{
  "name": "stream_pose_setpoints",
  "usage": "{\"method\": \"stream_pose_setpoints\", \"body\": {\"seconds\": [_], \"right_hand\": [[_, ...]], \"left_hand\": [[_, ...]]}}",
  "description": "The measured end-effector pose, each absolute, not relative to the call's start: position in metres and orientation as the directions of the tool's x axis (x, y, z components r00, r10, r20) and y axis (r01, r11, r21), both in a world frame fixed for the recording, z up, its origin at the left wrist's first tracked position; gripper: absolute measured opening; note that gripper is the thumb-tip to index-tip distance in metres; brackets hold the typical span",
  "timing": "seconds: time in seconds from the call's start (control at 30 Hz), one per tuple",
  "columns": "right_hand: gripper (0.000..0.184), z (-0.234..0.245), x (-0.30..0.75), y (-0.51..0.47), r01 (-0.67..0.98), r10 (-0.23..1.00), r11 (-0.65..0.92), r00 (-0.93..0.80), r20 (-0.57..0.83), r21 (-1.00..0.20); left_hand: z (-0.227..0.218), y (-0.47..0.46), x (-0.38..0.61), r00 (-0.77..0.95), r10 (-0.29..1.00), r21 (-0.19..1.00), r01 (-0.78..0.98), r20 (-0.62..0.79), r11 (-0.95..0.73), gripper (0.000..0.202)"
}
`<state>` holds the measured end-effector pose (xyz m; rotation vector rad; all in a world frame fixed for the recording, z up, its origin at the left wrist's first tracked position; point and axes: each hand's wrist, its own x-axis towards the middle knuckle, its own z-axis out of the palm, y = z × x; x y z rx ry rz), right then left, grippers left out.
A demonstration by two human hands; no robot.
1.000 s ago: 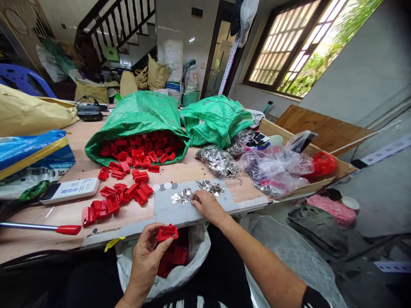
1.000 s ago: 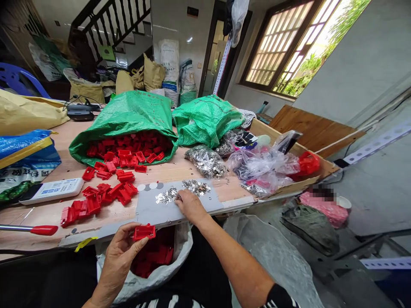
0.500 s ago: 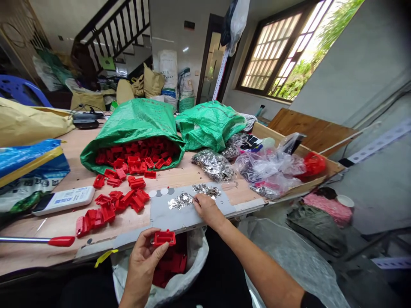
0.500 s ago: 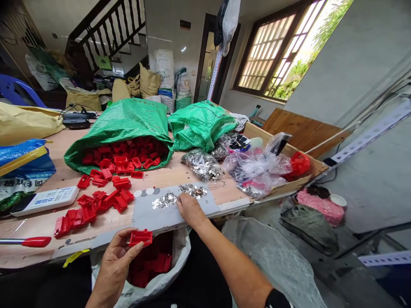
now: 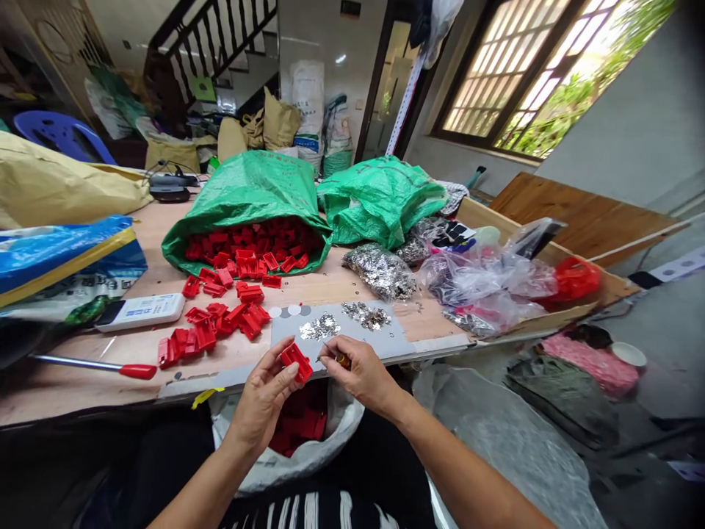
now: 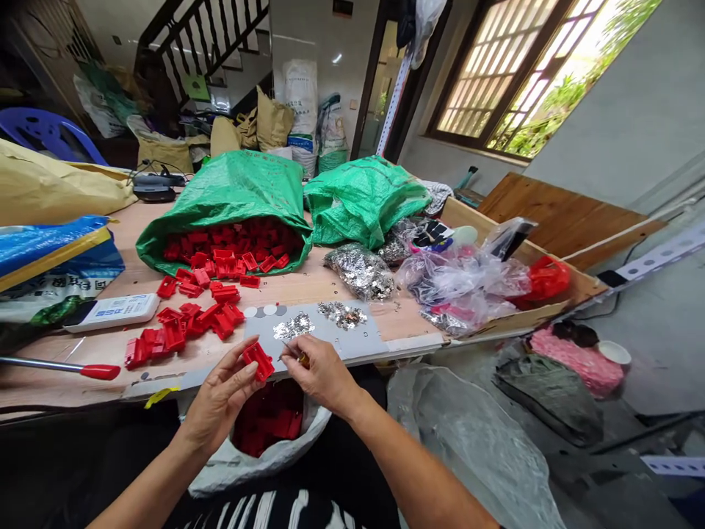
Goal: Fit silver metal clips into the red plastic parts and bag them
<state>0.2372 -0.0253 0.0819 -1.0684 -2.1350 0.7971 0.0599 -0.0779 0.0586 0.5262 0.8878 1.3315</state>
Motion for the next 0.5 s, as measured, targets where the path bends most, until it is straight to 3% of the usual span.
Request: {"method": "stream_pose_setpoints", "body": {"seconds": [0.17, 0.3, 0.4, 0.5], "right_hand": [[0.01, 0.083, 0.231, -0.032, 0.425, 0.704, 0.684, -0.597, 0.384, -0.593], [0.019, 0.082, 0.233, -0.032, 0.375, 0.6, 0.771, -0.697, 0.391, -0.514], [0.02, 0.084, 0.235, -0.032, 0.324, 0.554, 0.794, -0.734, 0.393, -0.515], [0.014, 0.085, 0.235, -0.032, 0.281, 0.59, 0.749, -0.695, 0.411, -0.6]], "left_hand": [[0.063, -0.076, 0.059, 0.019, 0.975, 0.767, -0.614, -0.219, 0.184, 0.047], [0.068, -0.073, 0.058, 0.009, 0.975, 0.779, -0.6, -0.223, 0.184, 0.045], [0.071, -0.073, 0.058, 0.026, 0.979, 0.799, -0.574, -0.202, 0.18, 0.043], [0.073, -0.074, 0.057, 0.07, 0.982, 0.822, -0.539, -0.173, 0.183, 0.041]]}}
